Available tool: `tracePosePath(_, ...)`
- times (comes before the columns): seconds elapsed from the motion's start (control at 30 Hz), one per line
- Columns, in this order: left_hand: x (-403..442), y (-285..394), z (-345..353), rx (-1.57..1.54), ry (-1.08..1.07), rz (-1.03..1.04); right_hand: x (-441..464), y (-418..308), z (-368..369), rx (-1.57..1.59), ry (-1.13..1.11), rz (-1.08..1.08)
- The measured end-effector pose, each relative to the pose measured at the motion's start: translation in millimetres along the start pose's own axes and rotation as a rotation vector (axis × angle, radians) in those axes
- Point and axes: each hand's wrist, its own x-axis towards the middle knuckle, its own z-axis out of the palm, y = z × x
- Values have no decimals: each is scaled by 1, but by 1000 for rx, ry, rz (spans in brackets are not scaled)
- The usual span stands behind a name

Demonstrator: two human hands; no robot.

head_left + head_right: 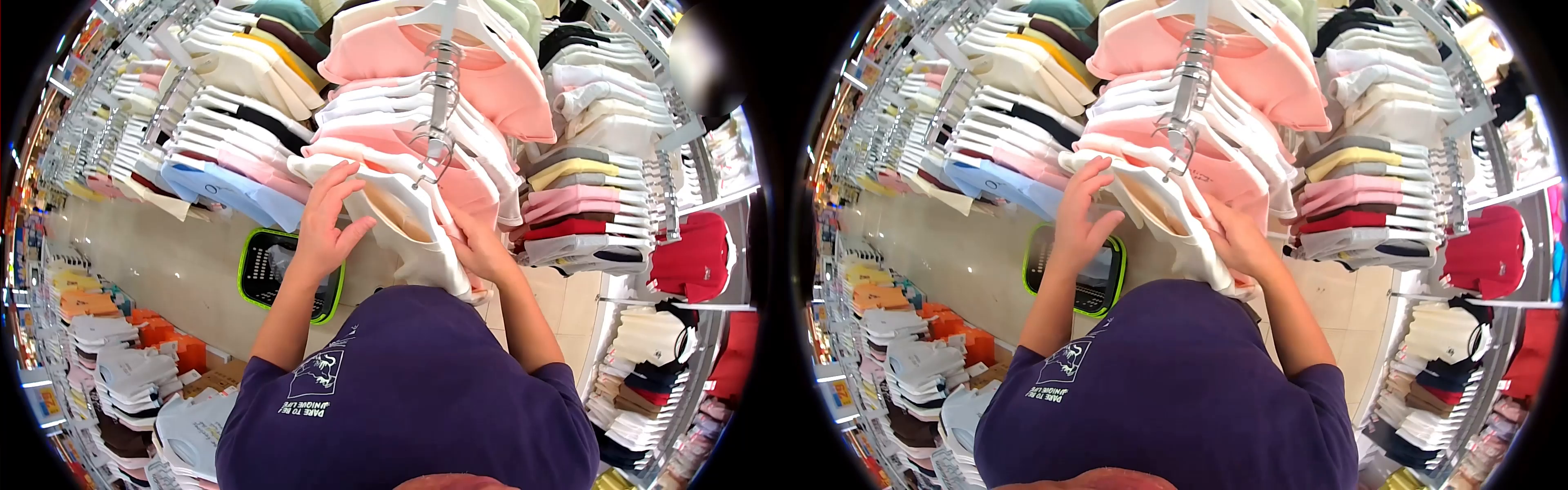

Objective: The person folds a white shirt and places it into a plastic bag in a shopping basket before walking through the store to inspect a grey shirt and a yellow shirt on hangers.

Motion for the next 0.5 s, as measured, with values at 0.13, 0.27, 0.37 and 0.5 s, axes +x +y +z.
tracePosePath(0.13, 18, 12, 11, -12, -57, 47, -8, 7, 16, 260, 70, -26)
tracePosePath(0.27, 31, 10, 25, -77, -143, -33, -15, 1, 10, 315, 11, -6)
tracePosePath(0.37, 39, 6, 28, 5, -238, -21, -16, 24, 20, 398, 3, -80)
tracePosePath(0.5, 43, 4, 33, 110, -299, 0, -21, 33, 22, 432, 6, -47)
